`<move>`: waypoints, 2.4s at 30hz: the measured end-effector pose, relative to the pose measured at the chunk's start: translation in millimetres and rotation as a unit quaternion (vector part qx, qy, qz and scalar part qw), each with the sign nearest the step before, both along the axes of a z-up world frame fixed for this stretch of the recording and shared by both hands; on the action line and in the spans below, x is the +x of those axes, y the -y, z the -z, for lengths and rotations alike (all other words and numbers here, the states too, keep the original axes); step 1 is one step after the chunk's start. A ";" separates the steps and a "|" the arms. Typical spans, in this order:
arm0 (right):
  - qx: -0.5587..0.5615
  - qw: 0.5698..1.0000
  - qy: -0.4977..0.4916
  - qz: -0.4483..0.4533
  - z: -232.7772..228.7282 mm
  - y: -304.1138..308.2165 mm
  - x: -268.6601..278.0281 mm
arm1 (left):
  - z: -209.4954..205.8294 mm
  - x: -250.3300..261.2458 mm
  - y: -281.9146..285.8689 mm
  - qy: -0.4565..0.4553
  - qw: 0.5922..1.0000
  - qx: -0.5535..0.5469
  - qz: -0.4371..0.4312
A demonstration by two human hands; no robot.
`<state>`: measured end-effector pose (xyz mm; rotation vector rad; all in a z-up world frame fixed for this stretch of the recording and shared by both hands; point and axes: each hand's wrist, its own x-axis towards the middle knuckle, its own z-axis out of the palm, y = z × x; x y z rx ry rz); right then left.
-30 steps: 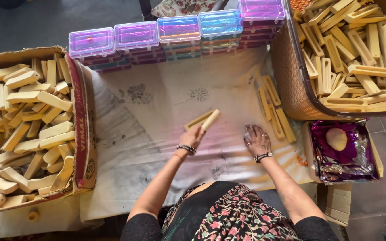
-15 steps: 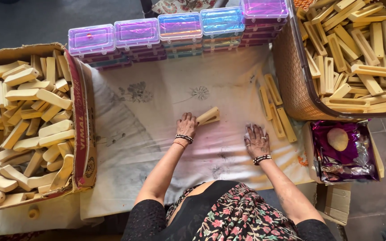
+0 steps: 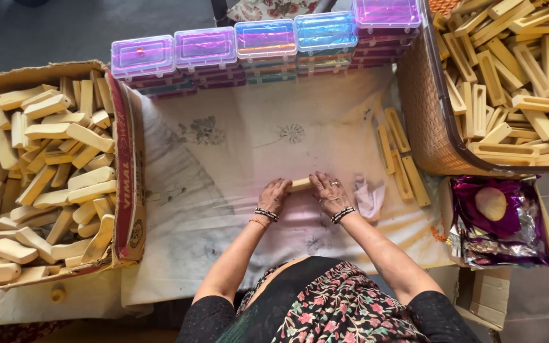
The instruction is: The person is wrapping wooden incense sticks or similar items in foil and placing them into containers.
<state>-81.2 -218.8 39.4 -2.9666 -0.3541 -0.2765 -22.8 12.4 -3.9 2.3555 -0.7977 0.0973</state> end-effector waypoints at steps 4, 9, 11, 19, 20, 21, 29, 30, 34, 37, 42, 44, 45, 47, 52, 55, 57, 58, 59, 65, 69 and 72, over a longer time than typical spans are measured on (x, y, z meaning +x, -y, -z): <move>0.035 0.992 -0.104 0.068 -16.3 -3.5 -2.8 | -27.8 -9.3 -7.2 0.054 0.998 0.006 0.025; 0.054 0.997 0.050 0.027 -26.7 0.2 -23.2 | -18.7 -18.1 -5.7 0.055 0.998 0.031 0.027; 0.040 0.998 0.048 0.031 -7.5 2.7 -28.2 | -10.0 -22.3 -2.0 0.050 0.998 0.039 0.021; 0.034 0.996 -0.066 0.050 -22.3 7.0 -16.1 | 16.1 -12.6 -3.2 0.075 0.995 0.057 0.018; 0.056 0.994 -0.076 0.048 -24.5 6.7 -16.3 | 12.9 -12.6 -5.0 0.022 0.999 0.030 0.032; 0.078 0.992 -0.084 0.046 -27.8 7.1 -12.0 | 8.4 -7.5 -6.1 -0.027 0.999 0.002 0.046; 0.085 0.996 0.001 0.014 2.4 0.7 -20.2 | 2.2 -24.9 17.4 0.039 0.996 -0.083 -0.023; 0.090 0.996 -0.004 0.022 1.1 -1.1 -22.4 | 0.1 -27.7 20.9 0.060 0.994 -0.082 -0.035; 0.087 0.996 -0.012 0.032 -9.0 1.5 -15.3 | 19.2 -21.5 17.1 0.055 0.998 -0.022 -0.033; 0.093 0.989 -0.094 0.069 -16.5 -0.9 -10.9 | 4.0 -18.9 10.1 0.006 1.000 -0.009 -0.009; 0.096 0.992 -0.061 0.047 3.6 -5.3 -12.2 | 0.4 -23.3 3.7 -0.001 1.000 0.011 -0.023; 0.068 0.995 -0.054 0.050 -2.6 -7.6 -6.6 | -3.1 -22.7 5.0 0.010 1.000 0.001 -0.029; 0.041 0.997 -0.048 0.054 -5.3 -8.8 -6.5 | -4.5 -24.8 5.7 0.019 0.999 -0.007 -0.033; 0.065 0.993 -0.084 0.053 -13.8 -2.1 -7.8 | -5.5 -26.2 6.0 0.031 0.999 -0.008 -0.037; 0.121 0.981 -0.118 0.098 -10.5 26.9 -27.3 | -16.1 -20.7 7.4 -0.005 0.998 0.033 -0.048; 0.070 0.984 -0.051 0.156 13.2 58.4 -45.5 | -7.1 -10.1 3.0 -0.044 0.994 0.068 -0.077; 0.002 0.975 -0.063 0.213 21.2 79.1 -59.8 | -1.2 0.2 -1.0 -0.057 0.987 0.072 -0.129; 0.002 0.975 -0.062 0.212 24.7 81.7 -65.8 | 5.1 8.4 -4.5 -0.056 0.987 0.072 -0.131; -0.019 0.972 -0.082 0.218 27.7 86.0 -74.1 | 11.9 15.0 -6.1 -0.059 0.982 0.076 -0.163; -0.064 0.966 -0.120 0.218 41.3 92.3 -84.2 | 17.4 29.5 -12.4 -0.058 0.973 0.087 -0.207; -0.061 0.964 -0.135 0.219 40.9 92.4 -83.8 | 11.4 32.8 -15.3 -0.082 0.969 0.077 -0.218; -0.059 0.964 -0.145 0.214 38.7 93.3 -82.4 | 12.5 33.3 -19.6 -0.080 0.970 0.063 -0.219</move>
